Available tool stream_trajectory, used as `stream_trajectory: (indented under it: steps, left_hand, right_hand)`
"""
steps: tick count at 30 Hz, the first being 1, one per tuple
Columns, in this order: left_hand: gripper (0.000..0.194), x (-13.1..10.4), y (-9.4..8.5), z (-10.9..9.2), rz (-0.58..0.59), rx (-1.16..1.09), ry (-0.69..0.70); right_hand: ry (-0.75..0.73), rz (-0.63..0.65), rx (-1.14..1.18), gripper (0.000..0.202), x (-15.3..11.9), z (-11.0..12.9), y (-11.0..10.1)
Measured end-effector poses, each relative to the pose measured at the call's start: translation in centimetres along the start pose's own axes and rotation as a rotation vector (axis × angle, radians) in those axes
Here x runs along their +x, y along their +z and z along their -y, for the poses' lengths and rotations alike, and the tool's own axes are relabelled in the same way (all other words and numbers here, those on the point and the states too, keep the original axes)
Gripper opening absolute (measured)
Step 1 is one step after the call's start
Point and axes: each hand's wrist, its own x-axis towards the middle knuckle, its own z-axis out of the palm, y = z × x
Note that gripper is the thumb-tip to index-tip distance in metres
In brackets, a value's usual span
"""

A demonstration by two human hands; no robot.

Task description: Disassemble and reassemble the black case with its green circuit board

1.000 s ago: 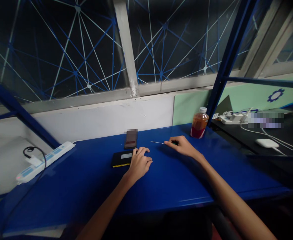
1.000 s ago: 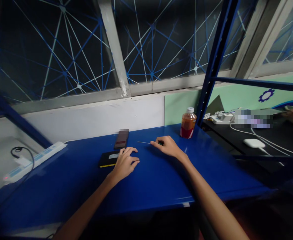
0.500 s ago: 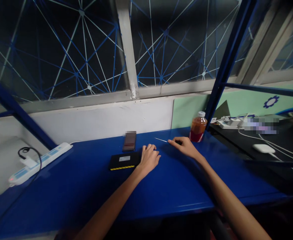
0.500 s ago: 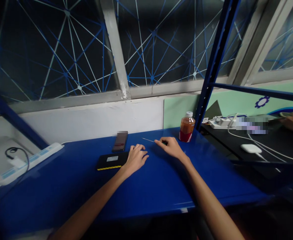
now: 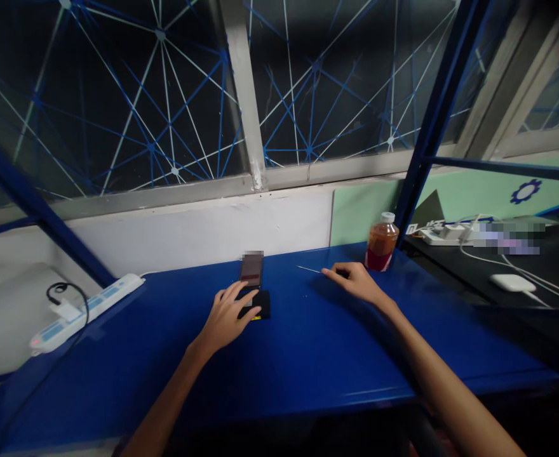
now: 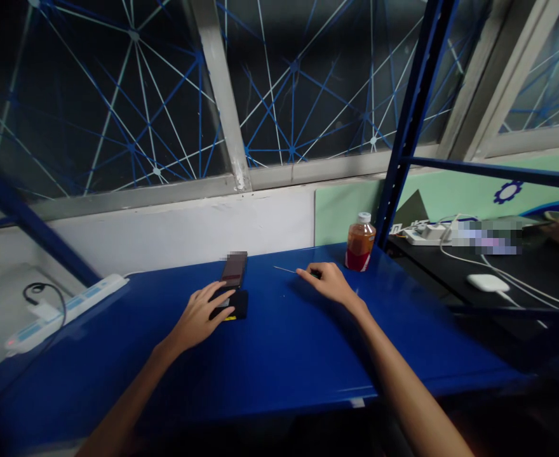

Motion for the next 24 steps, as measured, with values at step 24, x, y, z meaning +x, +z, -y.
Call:
stream_trajectory:
  steps: [24]
  left_hand:
    - [0.043,-4.5,0.7,0.0,0.055,0.03,-0.101]
  right_hand:
    - [-0.007,0.083,-0.072,0.052,-0.1,0.6,1.6]
